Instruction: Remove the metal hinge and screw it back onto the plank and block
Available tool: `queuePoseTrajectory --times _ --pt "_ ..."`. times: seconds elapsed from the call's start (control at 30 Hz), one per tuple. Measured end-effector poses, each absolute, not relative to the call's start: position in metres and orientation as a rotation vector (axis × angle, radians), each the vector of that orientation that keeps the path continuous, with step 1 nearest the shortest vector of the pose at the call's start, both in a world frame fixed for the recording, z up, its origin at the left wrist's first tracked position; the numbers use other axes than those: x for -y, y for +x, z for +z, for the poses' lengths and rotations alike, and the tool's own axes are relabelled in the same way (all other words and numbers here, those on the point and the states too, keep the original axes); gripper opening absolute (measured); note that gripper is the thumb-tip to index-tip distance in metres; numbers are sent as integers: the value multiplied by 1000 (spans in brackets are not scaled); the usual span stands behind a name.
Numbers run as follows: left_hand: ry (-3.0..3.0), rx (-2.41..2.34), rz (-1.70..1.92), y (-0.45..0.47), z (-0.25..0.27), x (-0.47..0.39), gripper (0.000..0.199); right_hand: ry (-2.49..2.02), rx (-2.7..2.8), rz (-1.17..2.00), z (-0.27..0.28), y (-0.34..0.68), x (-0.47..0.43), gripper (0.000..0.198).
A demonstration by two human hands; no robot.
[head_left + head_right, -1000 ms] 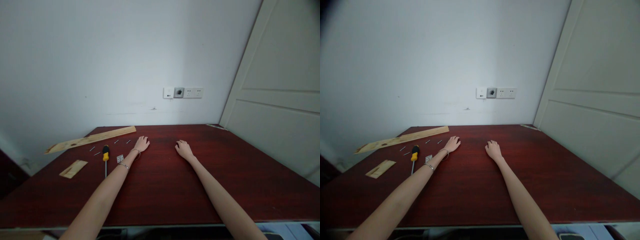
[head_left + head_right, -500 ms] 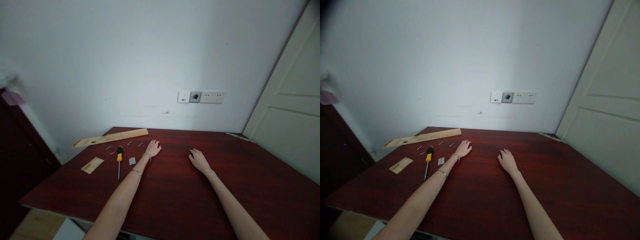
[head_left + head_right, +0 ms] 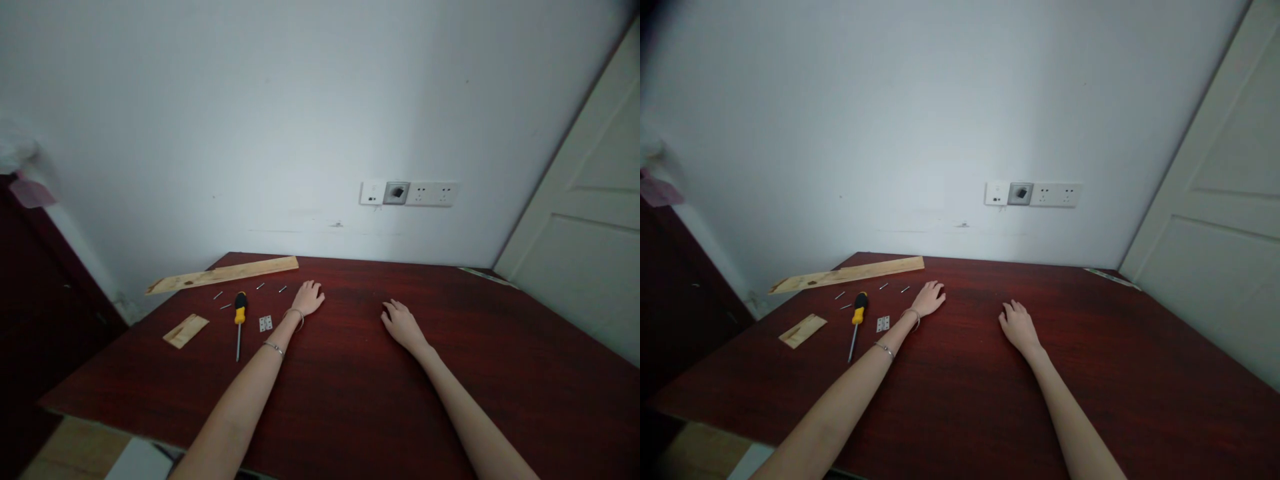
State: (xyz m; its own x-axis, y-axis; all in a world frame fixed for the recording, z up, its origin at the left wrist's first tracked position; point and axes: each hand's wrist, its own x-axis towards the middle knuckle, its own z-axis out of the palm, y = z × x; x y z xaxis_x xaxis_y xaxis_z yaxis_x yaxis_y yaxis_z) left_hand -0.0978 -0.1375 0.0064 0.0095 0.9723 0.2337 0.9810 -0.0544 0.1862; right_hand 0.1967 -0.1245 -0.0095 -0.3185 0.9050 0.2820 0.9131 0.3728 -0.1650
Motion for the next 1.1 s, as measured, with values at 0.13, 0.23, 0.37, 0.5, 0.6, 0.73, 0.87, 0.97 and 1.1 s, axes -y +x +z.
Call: queuePoseTrajectory --times 0.13,0.23,0.37,0.5,0.6,0.73,0.87,0.97,1.1 --pt "-2215 2144 -479 -99 6 137 45 -1609 2312 -32 -7 196 126 47" --pt "-2224 2142 -477 -100 6 137 46 -1618 2315 -21 -4 196 128 47" --pt "-2228 2139 -460 -100 5 137 47 -1636 2313 -6 -1 195 131 47" --pt "-2228 2134 -424 -99 6 137 49 -1648 2301 -17 7 190 136 50" --pt "-2223 2130 -385 -98 6 138 48 -1616 2297 -47 23 179 141 57" --pt "-2227 2115 -310 -96 9 139 47 -1399 2384 7 50 154 139 57" --pt "-2281 2105 -154 -96 19 134 45 -1213 2527 56 67 122 121 56" --pt "-2374 2066 -11 -101 35 126 44 -1108 2624 90 71 96 101 57" --pt "-2401 1968 47 -126 66 116 41 -985 2750 121 70 61 75 56"
